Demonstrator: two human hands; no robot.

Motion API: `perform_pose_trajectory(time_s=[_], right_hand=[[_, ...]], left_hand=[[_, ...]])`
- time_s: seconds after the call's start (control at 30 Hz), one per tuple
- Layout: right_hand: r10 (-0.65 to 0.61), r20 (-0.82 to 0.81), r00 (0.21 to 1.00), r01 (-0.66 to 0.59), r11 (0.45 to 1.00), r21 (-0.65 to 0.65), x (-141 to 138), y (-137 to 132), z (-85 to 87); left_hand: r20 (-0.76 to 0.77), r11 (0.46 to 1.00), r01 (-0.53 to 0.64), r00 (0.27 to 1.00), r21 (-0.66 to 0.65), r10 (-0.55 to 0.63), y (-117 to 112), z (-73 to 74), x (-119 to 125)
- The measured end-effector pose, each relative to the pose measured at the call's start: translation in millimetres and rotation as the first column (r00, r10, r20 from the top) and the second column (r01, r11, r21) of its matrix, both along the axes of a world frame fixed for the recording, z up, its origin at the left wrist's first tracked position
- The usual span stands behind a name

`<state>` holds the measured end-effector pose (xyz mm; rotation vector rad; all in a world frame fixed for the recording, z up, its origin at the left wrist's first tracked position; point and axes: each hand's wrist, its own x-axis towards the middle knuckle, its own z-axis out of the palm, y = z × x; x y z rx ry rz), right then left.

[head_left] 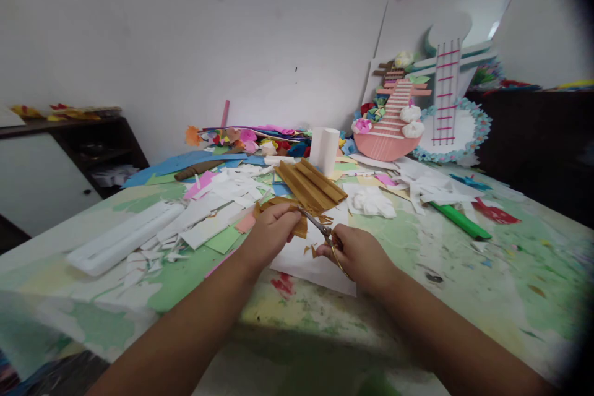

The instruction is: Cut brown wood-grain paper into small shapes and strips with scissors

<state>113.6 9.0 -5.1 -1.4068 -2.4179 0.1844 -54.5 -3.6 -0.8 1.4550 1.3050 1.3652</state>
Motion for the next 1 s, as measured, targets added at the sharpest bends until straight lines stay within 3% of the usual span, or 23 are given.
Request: perform_pose_trajectory(time_s=[0.63, 1.0], right_hand=[[0.022, -0.024, 0.999, -0.020, 0.997, 0.074, 2.0, 2.6, -3.0], [-0.041, -0.080, 0.996, 0.045, 0.998, 0.050, 3.7, 4.0, 0.2]], left_hand=[[0.001, 0.999, 0.042, 0.999, 0.003, -0.042, -1.4, -0.8, -1.4], [0.026, 1.000, 0.014, 1.000, -0.008, -0.014, -1.6, 0.1, -1.1]])
